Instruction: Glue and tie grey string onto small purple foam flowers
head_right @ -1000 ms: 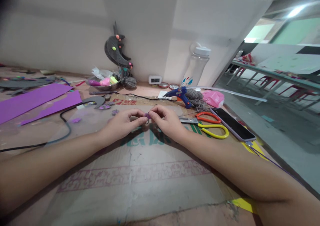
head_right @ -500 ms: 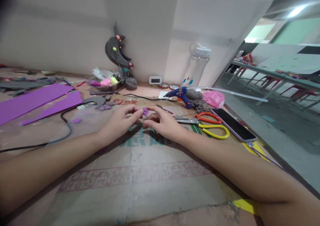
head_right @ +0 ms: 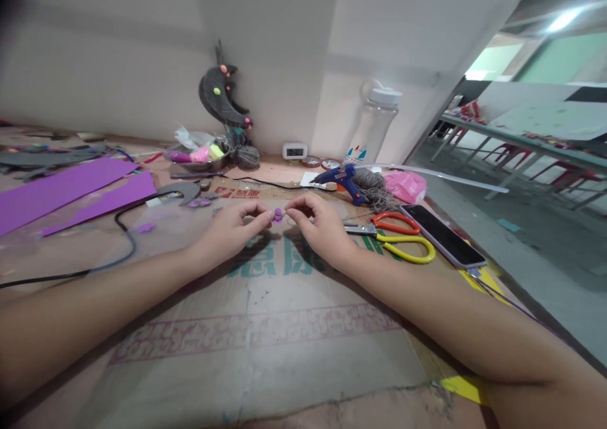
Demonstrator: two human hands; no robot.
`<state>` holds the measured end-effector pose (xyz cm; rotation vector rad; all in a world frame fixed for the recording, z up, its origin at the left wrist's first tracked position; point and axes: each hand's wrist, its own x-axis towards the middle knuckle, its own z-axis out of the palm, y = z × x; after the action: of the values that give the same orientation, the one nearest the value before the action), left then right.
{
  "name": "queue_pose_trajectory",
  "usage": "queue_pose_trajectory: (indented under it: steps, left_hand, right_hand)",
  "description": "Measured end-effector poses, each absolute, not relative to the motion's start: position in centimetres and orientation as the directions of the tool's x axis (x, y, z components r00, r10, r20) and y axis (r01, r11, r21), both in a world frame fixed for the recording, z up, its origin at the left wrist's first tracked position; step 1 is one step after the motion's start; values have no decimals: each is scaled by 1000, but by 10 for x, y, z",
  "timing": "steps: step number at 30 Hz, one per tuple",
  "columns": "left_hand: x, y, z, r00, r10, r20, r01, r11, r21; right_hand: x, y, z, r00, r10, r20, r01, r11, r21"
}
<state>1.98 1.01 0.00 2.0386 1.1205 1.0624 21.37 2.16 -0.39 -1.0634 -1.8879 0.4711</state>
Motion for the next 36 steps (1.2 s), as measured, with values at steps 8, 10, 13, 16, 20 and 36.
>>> queue_pose_trajectory:
  steps: [8, 10, 13, 16, 20, 36]
  left_hand:
    - [20, 8, 0, 393, 870, 300, 422, -460, 782]
    - [20, 7, 2, 401, 870, 286, 424, -453, 784]
    - [20, 7, 1, 421, 865, 273, 420, -453, 786]
    - [20, 8, -2, 445, 857, 261, 411, -455, 790]
    - [21, 9, -5, 456, 850, 263, 397, -459, 795]
    - [21, 12, -9, 486, 836, 253, 388, -466, 795]
  right_hand:
    - [214, 16, 0, -312, 751, 582, 496, 651, -574]
    - [214, 15, -1, -325, 750, 576, 490, 654, -576]
    - [213, 15, -3, -293, 769, 568, 464, 634, -618]
    - [213, 13, -3, -274, 767, 580, 433, 637, -637]
    - [214, 10, -2, -284, 724, 628, 404, 685, -607]
    - [215, 7, 3, -428, 535, 728, 400, 835, -378]
